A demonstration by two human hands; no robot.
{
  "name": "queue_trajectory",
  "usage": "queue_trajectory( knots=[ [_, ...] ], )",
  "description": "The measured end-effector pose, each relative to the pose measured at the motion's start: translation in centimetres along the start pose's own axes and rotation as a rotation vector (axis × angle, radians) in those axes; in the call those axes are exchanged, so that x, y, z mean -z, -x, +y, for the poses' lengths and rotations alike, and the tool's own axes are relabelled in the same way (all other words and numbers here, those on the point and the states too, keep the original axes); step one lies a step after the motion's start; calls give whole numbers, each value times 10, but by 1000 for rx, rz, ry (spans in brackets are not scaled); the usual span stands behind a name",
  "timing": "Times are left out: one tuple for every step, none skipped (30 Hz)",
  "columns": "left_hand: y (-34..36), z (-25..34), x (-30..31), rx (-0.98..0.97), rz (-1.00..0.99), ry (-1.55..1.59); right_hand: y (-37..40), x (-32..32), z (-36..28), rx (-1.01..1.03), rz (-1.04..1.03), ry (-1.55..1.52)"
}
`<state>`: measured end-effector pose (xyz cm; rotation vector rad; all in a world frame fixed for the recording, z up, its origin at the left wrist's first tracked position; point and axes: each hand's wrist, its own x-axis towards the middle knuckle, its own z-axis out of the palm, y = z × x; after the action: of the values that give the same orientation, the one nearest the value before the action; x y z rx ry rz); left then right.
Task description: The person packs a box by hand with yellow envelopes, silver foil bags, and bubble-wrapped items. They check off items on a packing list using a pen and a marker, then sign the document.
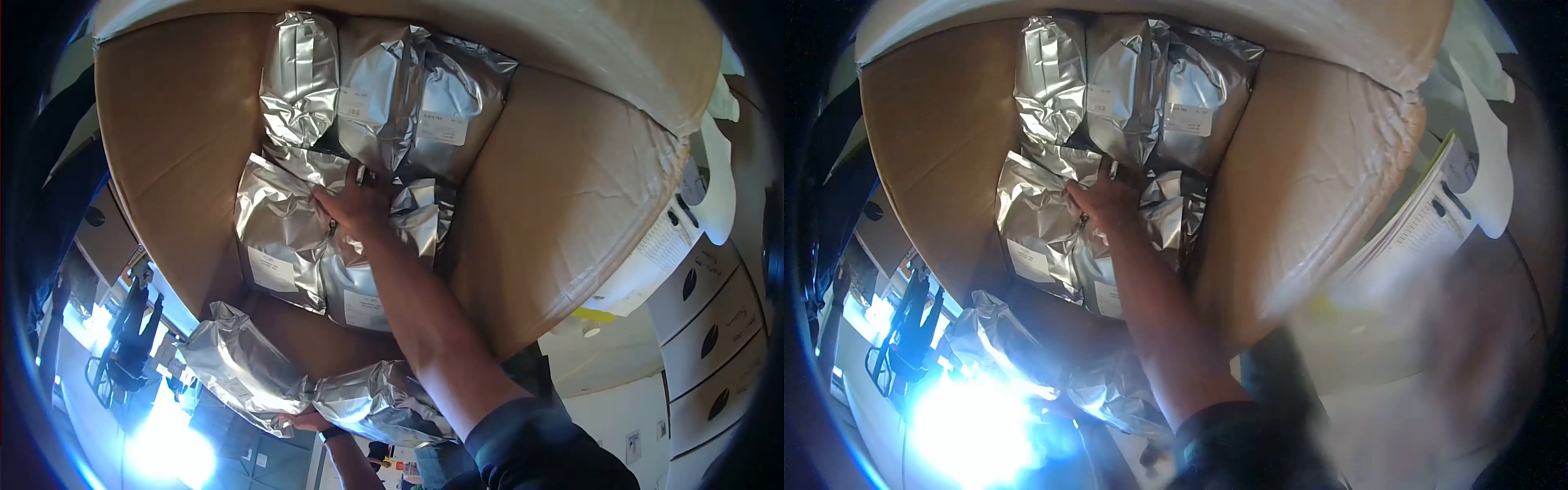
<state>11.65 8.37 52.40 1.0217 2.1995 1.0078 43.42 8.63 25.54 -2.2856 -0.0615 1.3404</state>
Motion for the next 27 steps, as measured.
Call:
queue_trajectory(
  knots=[
    [0, 0, -1, -16, 7, -6, -5, 0, 3, 16, -79, -98],
    [2, 1, -2, -29, 16, -13, -3, 6, 1, 17, -83, -103],
    [5, 1, -3, -43, 29, -19, -2, 14, -1, -33, -272, -128],
    [7, 0, -4, -60, 43, -27, -1, 25, -5, -82, -457, -148],
    [4, -2, -3, -75, 55, -34, 7, 17, -9, -45, -355, -58],
    [-2, -6, 3, -106, 62, -42, 17, 19, -13, -38, -348, -57],
    [-34, -23, 31, -94, 27, -41, 28, 20, -18, 2, -322, 18],
    [-53, -34, 44, -81, -10, -38, 38, 22, -22, 42, -294, 92],
    [-43, -31, 34, -173, 32, -140, 46, 25, -23, 62, -307, 36],
    [-34, -27, 25, -171, 22, -129, 56, 27, -25, 65, -292, 36],
    [-6, -7, -3, -103, 58, -31, 65, 28, -26, 67, -260, 22],
    [3, -1, -12, -66, 73, 17, 73, 28, -27, 68, -233, 9],
    [13, 4, -21, -30, 91, 65, 78, 29, -27, 67, -226, 12],
    [13, 3, -19, 13, 65, 68, 82, 30, -28, 61, -232, 35],
    [12, 4, -17, 53, 40, 70, 84, 30, -29, 56, -239, 55],
    [10, 4, -16, 89, 16, 69, 85, 29, -29, 56, -238, 49],
    [13, 8, -19, 198, -12, 183, 84, 28, -29, 49, -234, 4],
    [11, 8, -16, 194, -23, 172, 85, 25, -28, 42, -236, -20],
    [11, 7, -15, 180, -23, 150, 86, 22, -27, 35, -238, -44],
    [9, 5, -14, 164, -25, 129, 86, 22, -27, 39, -239, -29],
    [8, 3, -13, 157, -26, 119, 87, 22, -27, 39, -241, -22],
    [7, 3, -12, 149, -27, 110, 87, 22, -28, 39, -243, -14],
    [6, 3, -11, 143, -26, 105, 88, 23, -28, 25, -257, -32],
    [5, 1, -12, 138, -28, 98, 89, 24, -29, 17, -265, -42],
    [4, 1, -11, 136, -27, 95, 90, 25, -29, 10, -273, -52],
    [4, 1, -10, 135, -28, 92, 92, 24, -29, 34, -233, -40],
    [3, 1, -10, 135, -28, 89, 94, 24, -29, 59, -190, -28]
  ],
)
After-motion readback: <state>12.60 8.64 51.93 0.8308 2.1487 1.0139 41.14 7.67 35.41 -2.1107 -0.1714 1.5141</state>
